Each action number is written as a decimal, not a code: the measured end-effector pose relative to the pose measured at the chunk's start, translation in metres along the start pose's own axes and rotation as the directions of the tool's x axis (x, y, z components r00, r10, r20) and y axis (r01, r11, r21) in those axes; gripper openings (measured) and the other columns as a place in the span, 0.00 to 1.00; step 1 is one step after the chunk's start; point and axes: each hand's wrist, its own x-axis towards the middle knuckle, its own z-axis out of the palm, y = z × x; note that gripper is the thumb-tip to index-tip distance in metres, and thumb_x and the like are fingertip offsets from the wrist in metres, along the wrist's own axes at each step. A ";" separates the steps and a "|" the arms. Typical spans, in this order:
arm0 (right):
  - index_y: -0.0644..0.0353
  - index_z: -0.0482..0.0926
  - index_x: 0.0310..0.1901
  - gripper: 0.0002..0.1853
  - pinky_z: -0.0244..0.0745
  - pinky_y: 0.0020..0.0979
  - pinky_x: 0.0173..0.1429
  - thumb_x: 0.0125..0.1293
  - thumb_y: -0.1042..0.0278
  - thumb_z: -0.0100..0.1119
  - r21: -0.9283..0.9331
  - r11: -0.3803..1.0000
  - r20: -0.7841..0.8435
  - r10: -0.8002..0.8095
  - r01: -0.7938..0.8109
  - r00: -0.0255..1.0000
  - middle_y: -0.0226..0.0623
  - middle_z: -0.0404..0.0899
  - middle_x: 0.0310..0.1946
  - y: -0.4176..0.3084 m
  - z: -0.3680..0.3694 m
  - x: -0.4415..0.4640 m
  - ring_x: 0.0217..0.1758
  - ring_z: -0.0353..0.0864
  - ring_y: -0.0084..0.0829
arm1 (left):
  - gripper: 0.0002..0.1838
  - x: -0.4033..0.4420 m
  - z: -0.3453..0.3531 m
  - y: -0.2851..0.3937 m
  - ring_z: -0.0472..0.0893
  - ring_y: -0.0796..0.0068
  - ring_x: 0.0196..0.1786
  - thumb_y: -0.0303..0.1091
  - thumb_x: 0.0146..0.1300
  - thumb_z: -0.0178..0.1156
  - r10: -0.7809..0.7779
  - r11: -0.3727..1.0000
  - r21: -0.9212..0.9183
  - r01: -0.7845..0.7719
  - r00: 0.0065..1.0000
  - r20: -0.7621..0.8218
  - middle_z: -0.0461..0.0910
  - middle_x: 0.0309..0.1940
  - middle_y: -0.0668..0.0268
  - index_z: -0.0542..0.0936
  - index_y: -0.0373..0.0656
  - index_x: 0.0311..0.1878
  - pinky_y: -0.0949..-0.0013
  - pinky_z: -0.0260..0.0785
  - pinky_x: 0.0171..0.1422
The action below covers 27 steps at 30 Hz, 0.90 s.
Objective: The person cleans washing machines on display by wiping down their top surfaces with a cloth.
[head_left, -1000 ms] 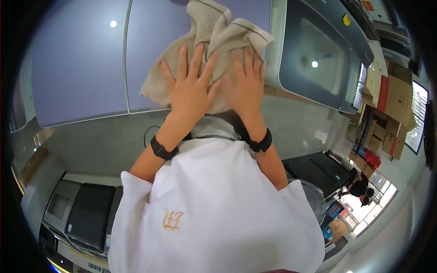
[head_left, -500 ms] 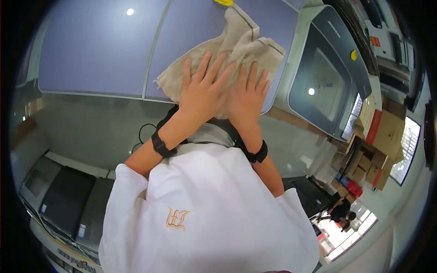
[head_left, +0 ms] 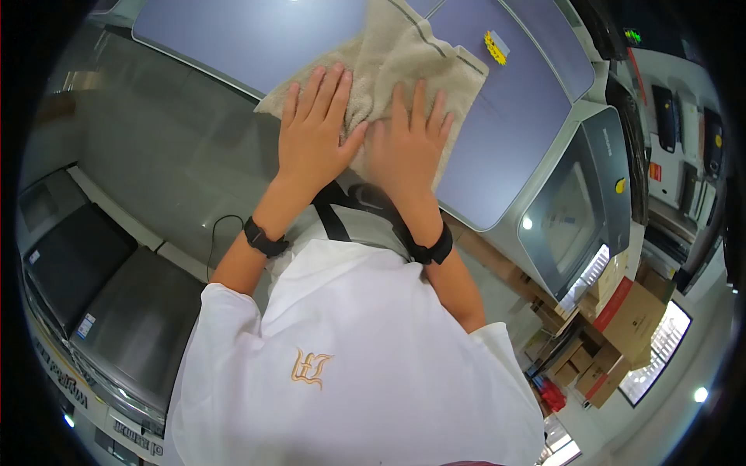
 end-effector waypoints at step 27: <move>0.51 0.77 0.24 0.12 0.72 0.39 0.27 0.65 0.63 0.65 0.091 0.992 -0.267 0.111 -0.089 0.957 0.31 0.76 0.20 0.012 0.000 0.006 0.25 0.80 0.36 | 0.09 0.016 0.019 0.001 0.74 0.49 0.37 0.36 0.62 0.59 0.267 0.963 0.000 -0.269 0.955 -0.132 0.75 0.31 0.57 0.76 0.40 0.37 0.51 0.62 0.44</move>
